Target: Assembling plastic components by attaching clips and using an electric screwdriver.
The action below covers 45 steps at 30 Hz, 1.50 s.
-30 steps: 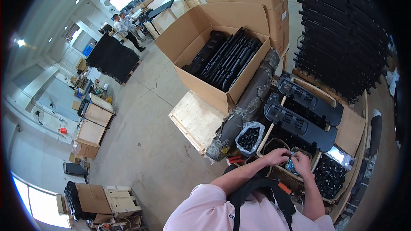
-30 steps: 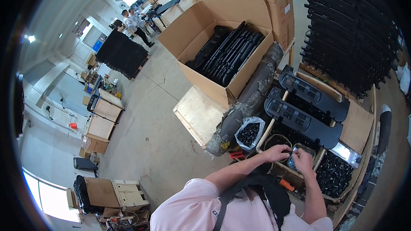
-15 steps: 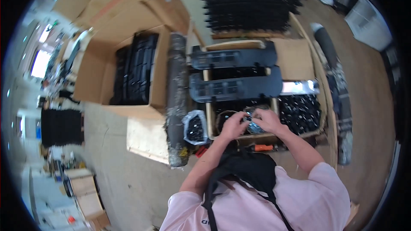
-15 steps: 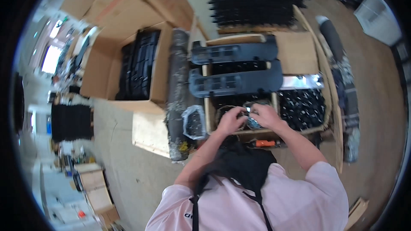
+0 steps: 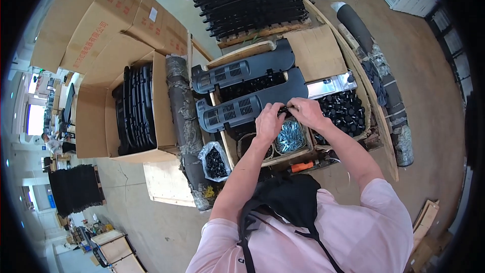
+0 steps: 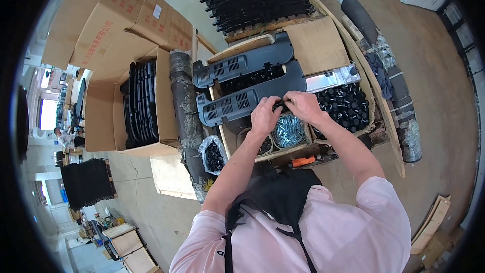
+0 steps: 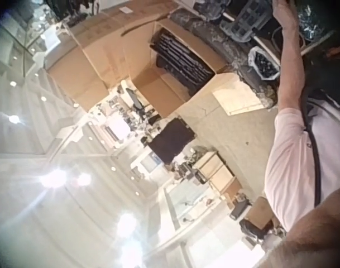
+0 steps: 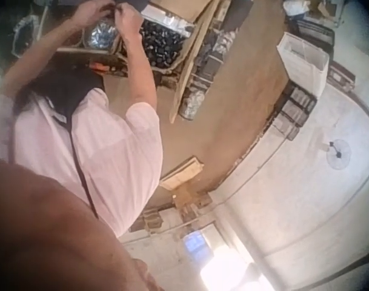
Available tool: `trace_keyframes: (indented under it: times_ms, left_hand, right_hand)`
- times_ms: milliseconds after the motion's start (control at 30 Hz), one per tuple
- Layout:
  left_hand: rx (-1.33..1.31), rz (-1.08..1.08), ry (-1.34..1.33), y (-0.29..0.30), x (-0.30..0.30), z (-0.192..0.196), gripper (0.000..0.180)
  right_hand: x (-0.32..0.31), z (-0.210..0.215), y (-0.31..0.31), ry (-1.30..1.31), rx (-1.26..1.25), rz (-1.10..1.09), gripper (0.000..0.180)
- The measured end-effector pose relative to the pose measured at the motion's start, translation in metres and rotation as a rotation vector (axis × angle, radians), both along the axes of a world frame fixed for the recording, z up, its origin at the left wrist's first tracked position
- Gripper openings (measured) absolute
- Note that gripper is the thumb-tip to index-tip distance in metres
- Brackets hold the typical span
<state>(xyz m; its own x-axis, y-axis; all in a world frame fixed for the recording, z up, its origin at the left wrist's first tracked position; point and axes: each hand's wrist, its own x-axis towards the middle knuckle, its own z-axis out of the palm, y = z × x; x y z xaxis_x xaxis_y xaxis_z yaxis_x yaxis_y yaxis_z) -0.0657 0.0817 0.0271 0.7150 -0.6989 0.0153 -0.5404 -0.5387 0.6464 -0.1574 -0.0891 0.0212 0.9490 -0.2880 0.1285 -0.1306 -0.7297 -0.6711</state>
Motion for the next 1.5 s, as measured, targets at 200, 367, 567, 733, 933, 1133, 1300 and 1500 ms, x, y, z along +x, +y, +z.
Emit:
trace_keyframes:
  times_ms: [200,367,567,733,933,1133,1300,1500]
  left_hand:
    - [0.022,0.007,-0.011,-0.004,0.0,-0.003,0.031]
    - [0.045,0.014,-0.008,-0.006,0.002,-0.004,0.032]
    - [0.052,0.011,0.088,0.0,0.009,-0.002,0.036]
    - [-0.184,0.052,0.271,0.024,0.023,-0.015,0.042]
    - [-0.305,0.213,0.866,0.062,0.008,0.002,0.035]
    - [-0.567,0.249,1.058,0.085,-0.007,-0.011,0.028]
    - [-0.5,0.227,1.038,0.106,-0.014,-0.012,0.033]
    - [-0.361,0.153,0.949,0.118,-0.018,-0.006,0.036]
  right_hand:
    - [0.004,-0.012,-0.002,0.028,-0.014,0.026,0.014]
    - [0.007,-0.005,-0.003,0.066,-0.002,0.022,0.016]
    - [0.011,0.007,-0.004,0.241,0.126,-0.06,0.02]
    - [0.013,0.0,-0.002,0.207,0.086,-0.095,0.02]
    - [0.017,0.005,-0.002,0.306,0.13,-0.129,0.022]
    - [0.012,-0.013,-0.009,0.225,0.472,-0.207,0.028]
    - [0.008,0.011,0.018,0.262,1.429,-0.154,0.023]
    - [0.006,0.0,0.056,0.245,1.657,-0.194,0.022]
